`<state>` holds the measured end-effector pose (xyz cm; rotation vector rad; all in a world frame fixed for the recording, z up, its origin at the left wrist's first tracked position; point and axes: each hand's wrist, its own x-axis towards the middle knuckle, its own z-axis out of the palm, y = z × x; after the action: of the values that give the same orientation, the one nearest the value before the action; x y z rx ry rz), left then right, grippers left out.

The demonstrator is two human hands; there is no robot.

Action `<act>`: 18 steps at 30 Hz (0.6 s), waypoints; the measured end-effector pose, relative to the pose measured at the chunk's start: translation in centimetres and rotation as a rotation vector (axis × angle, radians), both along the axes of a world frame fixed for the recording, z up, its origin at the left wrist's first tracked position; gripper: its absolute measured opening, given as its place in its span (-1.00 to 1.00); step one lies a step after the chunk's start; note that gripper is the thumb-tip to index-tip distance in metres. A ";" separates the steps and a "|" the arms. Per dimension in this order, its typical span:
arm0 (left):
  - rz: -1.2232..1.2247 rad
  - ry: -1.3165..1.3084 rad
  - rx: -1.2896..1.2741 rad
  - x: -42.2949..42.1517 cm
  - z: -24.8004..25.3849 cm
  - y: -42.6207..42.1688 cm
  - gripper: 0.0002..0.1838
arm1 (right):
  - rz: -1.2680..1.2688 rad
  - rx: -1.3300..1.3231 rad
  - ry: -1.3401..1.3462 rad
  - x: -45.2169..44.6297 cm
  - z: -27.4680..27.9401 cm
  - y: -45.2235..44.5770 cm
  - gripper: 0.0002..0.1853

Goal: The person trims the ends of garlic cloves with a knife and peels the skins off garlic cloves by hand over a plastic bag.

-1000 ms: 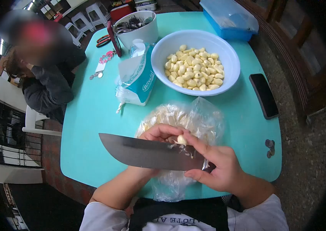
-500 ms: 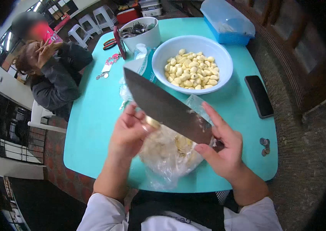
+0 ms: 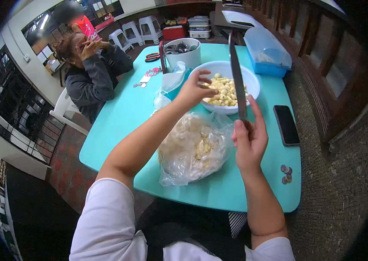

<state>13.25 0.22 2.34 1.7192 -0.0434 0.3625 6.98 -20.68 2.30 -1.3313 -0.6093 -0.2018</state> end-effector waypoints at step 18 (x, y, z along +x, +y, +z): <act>-0.337 -0.096 1.200 -2.9 -2.4 -10.3 -0.80 | -0.356 0.139 0.172 7.2 0.9 -6.2 -0.41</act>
<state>10.33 -10.06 -0.08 2.8049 -0.7371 0.1505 14.16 -26.83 3.21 -1.2990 -0.2054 -0.4073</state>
